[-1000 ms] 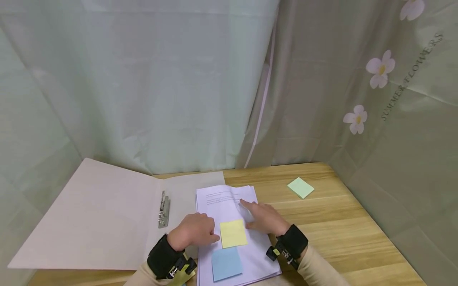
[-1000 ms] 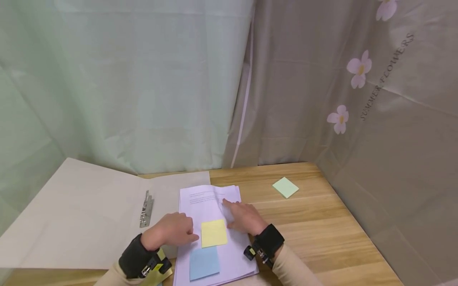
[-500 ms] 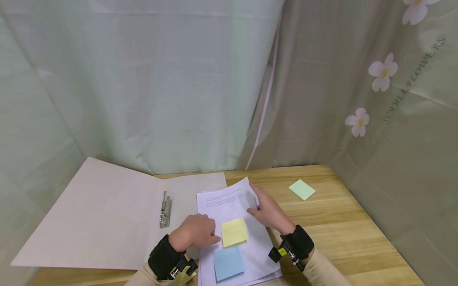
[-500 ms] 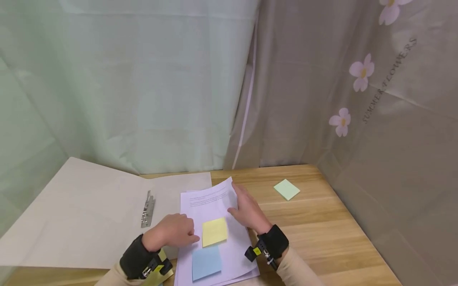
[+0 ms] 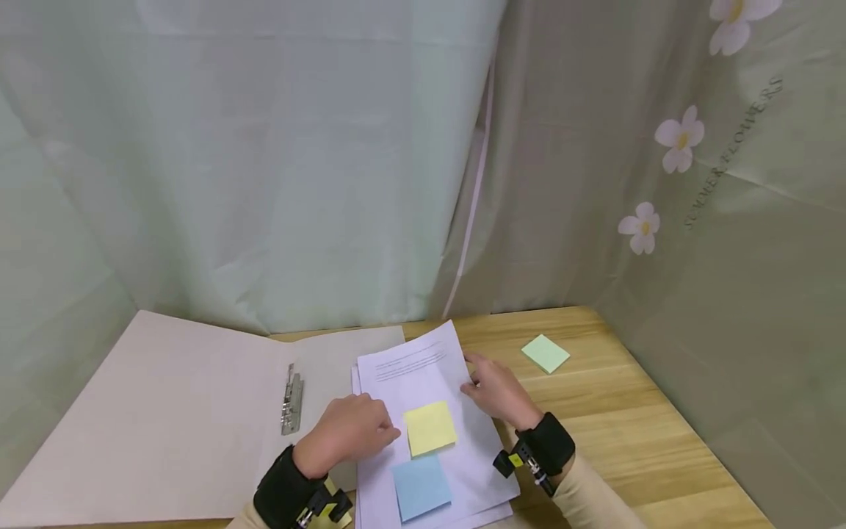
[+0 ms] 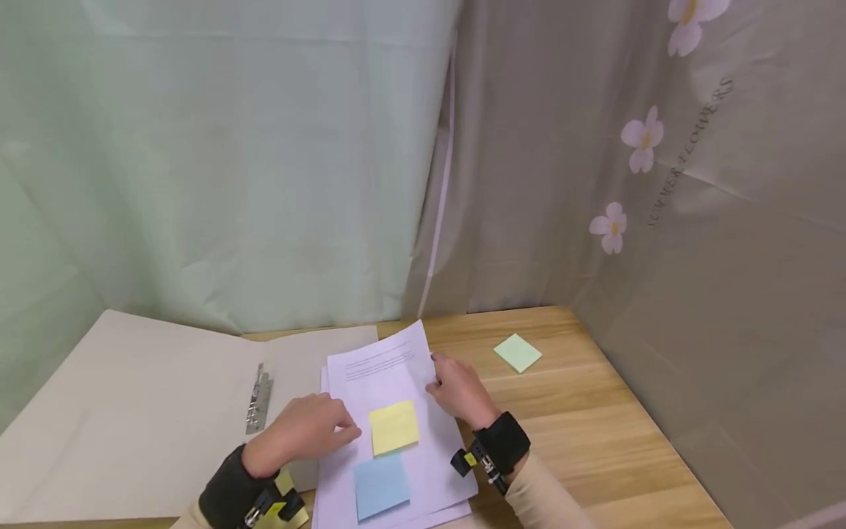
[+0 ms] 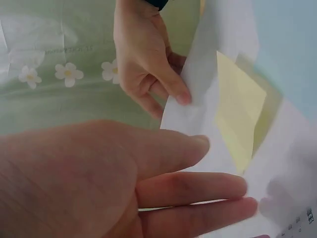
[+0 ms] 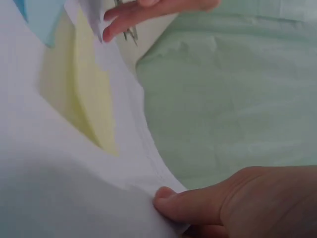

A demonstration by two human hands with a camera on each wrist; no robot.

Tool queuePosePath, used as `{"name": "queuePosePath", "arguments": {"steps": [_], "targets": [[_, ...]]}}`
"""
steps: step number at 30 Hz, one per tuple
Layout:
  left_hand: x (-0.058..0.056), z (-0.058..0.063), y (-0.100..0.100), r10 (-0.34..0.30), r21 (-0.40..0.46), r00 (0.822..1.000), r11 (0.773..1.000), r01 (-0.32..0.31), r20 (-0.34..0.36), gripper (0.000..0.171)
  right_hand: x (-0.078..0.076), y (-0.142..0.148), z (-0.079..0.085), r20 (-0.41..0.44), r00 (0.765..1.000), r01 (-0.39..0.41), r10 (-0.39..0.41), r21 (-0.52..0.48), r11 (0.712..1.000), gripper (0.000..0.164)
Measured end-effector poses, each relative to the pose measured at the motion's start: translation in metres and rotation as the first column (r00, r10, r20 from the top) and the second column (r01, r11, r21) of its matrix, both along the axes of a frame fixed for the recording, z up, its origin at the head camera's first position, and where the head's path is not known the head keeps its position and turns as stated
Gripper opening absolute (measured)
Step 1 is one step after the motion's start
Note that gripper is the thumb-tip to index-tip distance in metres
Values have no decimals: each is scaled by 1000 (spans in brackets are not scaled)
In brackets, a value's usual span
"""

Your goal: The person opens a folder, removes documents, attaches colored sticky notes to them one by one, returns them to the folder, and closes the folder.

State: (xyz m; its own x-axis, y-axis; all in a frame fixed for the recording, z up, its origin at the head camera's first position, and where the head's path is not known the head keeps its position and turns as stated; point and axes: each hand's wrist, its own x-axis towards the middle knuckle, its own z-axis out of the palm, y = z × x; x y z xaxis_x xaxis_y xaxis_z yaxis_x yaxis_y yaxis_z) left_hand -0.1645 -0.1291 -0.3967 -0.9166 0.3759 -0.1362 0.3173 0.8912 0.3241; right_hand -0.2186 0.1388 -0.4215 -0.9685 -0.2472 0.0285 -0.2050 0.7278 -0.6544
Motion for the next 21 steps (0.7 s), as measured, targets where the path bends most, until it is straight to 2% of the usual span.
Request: {"name": "queuePosePath", "arguments": {"steps": [2,5,6,8,10,13,17,21], "targets": [[1,0,-2,6,33,1000,999,-5,-14,17,-2,7,3,-9,1000,10,-9,47,999,42],[1,1,-3,12,65,1000,998,-10,-25,17,-7,23,10,-28,1000,17,-14,110,994,8],[1,1,-4,14,72,1000,997,-13,-20,17,-9,29,12,-33,999,17,-13,125,992,10],[0,2,-5,15,84,1000,996,-14,-8,18,-15,43,17,-37,999,15,-10,149,989,30],[0,3,-6,14,88,1000,996,-13,-7,17,-19,57,22,-17,1000,27,-24,161,987,39],[-1,3,-6,13,81,1000,997,-12,-12,17,-26,78,26,6,997,73,-76,193,978,38],[0,4,-5,26,65,1000,998,-26,2,18,-31,99,25,59,989,119,-136,232,965,25],[-1,3,-4,32,65,999,997,-33,12,17,-34,106,21,104,981,130,-163,265,955,30]]}}
